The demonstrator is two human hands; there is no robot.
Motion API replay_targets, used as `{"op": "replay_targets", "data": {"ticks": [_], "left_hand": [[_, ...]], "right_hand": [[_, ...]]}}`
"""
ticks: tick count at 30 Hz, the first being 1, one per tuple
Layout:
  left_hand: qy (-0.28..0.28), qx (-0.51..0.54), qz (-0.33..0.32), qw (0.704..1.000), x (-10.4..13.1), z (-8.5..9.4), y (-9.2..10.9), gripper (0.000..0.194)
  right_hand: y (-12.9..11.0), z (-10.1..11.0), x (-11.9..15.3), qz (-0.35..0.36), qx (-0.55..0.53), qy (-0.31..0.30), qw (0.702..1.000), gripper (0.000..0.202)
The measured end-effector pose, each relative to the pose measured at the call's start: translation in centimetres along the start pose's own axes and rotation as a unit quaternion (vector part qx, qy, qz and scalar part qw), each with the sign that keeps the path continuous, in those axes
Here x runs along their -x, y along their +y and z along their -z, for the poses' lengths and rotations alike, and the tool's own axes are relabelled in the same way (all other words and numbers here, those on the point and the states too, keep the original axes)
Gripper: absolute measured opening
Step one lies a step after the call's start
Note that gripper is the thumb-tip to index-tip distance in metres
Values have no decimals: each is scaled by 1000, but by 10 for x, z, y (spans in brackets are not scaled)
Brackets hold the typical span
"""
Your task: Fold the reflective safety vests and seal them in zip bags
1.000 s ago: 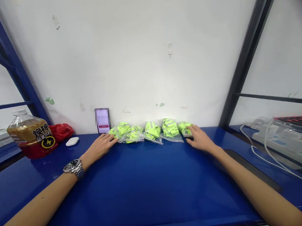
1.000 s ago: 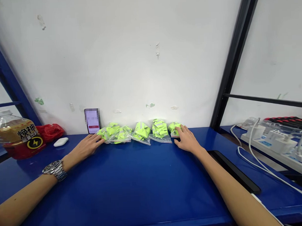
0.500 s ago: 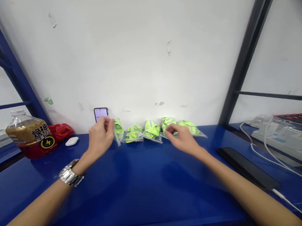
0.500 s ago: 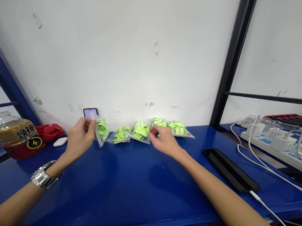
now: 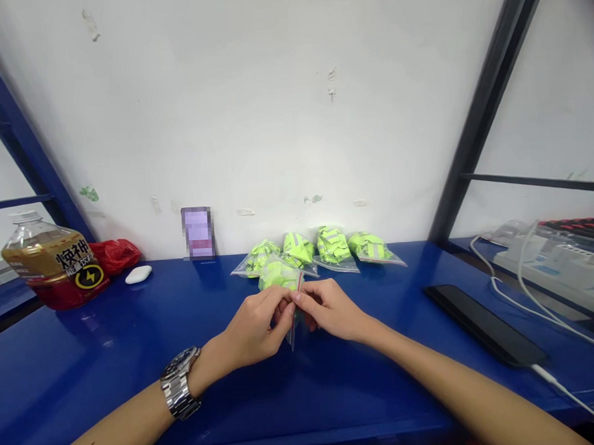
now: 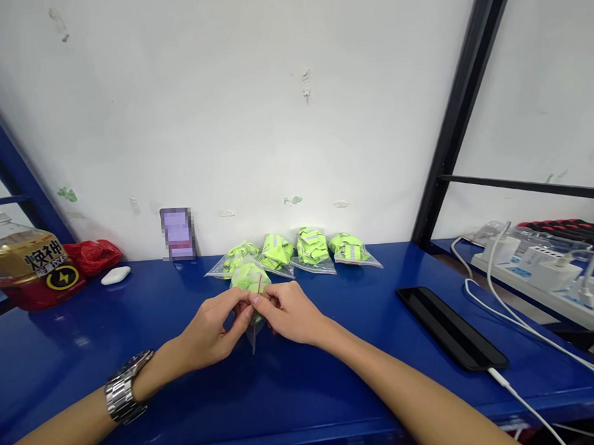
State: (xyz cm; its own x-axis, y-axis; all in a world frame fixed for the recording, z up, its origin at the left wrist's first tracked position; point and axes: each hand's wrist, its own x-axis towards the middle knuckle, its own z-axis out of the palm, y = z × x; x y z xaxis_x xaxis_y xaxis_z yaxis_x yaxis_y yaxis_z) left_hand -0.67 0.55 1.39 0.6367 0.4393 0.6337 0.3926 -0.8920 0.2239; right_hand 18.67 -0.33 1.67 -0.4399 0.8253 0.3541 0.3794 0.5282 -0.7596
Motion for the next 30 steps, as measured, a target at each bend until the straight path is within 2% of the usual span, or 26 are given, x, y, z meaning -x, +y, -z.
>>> {"op": "replay_targets", "data": {"ticks": [3, 7, 11, 14, 17, 22, 27, 30], "left_hand": [[-5, -34, 2, 999, 1, 1, 1, 11], [-16, -94, -10, 995, 4, -1, 2, 16], [-59, -104, -32, 992, 5, -1, 3, 17], [-81, -116, -12, 990, 5, 1, 3, 21], [-79, -146, 8, 986, 5, 0, 3, 24], [-52, -211, 33, 975, 8, -7, 4, 13], [-39, -276, 3, 960, 8, -13, 8, 8], [11, -279, -45, 959, 6, -9, 4, 15]], "right_hand": [[-1, 1, 1, 53, 35, 19, 998, 34], [1, 2, 1, 108, 5, -15, 994, 26], [7, 4, 1, 108, -10, -26, 994, 25], [7, 5, 2, 100, -32, -38, 994, 25], [4, 6, 2, 97, -45, -45, 993, 23], [-3, 0, 2, 61, -28, 2, 998, 4], [-7, -12, 3, 26, 29, 40, 998, 11], [-5, -13, 2, 36, 96, 95, 990, 19]]}}
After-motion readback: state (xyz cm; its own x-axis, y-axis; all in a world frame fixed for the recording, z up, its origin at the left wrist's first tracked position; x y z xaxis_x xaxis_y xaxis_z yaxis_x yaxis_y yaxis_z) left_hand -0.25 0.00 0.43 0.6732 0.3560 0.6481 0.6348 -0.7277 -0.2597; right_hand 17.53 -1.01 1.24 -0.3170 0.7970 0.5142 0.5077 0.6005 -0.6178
